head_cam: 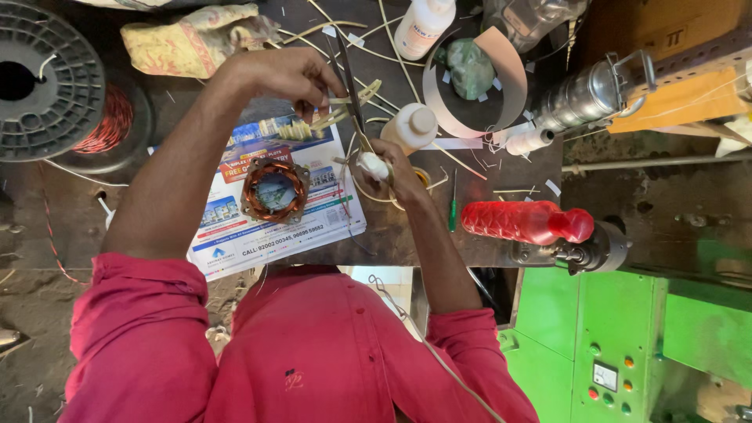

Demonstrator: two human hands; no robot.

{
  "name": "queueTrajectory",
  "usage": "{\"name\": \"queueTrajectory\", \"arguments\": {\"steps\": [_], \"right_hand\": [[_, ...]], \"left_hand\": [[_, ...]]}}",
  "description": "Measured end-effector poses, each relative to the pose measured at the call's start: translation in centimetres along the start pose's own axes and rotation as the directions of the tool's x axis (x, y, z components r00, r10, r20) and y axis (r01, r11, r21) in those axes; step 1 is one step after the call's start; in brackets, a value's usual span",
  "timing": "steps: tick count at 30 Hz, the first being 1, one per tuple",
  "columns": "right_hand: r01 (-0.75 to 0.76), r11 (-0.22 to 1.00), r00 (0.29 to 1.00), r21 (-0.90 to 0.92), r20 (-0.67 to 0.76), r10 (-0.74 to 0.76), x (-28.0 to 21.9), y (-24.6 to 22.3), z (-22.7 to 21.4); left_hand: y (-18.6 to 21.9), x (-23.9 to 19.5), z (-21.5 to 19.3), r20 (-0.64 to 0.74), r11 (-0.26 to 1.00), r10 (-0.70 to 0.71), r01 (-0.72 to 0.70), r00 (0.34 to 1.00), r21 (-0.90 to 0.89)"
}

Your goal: The person strips insulation from white electrical wires using shears, twists the exposed copper strands, and wraps the connection with white tape. The work is performed at a cluttered workbench with tools and materials nearby.

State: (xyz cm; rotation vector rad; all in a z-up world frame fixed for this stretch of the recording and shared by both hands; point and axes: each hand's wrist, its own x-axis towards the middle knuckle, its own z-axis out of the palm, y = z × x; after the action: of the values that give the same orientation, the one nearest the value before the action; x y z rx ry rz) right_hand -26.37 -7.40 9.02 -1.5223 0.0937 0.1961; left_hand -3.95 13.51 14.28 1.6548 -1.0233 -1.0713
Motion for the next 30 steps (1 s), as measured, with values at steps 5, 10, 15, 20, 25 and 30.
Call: {"name": "queueTrajectory", "arguments": {"steps": [5,10,15,20,25,30], "right_hand": [[0.001,1.0,1.0,-0.029,-0.014,-0.002,0.7,0.1,0.1],[-0.096,0.994,0.991,-0.044,-0.098,0.092,0.7,0.1,0.4],[-0.169,0.971,0.973,-0.168,-0.188,0.137,-5.0,1.7,-1.5],[-0.298,0.945,0.897,-0.134,-0.377,0.23,-19.3,4.2,-1.4],[-0.516,0.78,0.722,-0.354,-0.669,0.174,-23.3,4.9,-0.2],[-0.548,0.552,0.76,-0.629,-0.65,0.014,-20.2,5.3,-2.9]], "left_hand": [[1.0,-0.3,0.0,-0.014,0.996,-0.044,0.045,0.999,0.083],[2.3,-0.7,0.0,-0.053,0.987,-0.012,0.02,0.999,0.157],[2.8,-5.2,2.2,-0.229,0.991,0.099,-0.076,0.968,0.106],[1.6,-13.7,8.3,-0.393,0.972,0.114,-0.021,0.912,0.234],[1.8,-19.0,15.0,-0.463,1.0,0.019,-0.015,0.886,0.013],[0.4,-21.4,19.3,-0.575,0.997,0.01,-0.056,0.818,-0.061]]}}
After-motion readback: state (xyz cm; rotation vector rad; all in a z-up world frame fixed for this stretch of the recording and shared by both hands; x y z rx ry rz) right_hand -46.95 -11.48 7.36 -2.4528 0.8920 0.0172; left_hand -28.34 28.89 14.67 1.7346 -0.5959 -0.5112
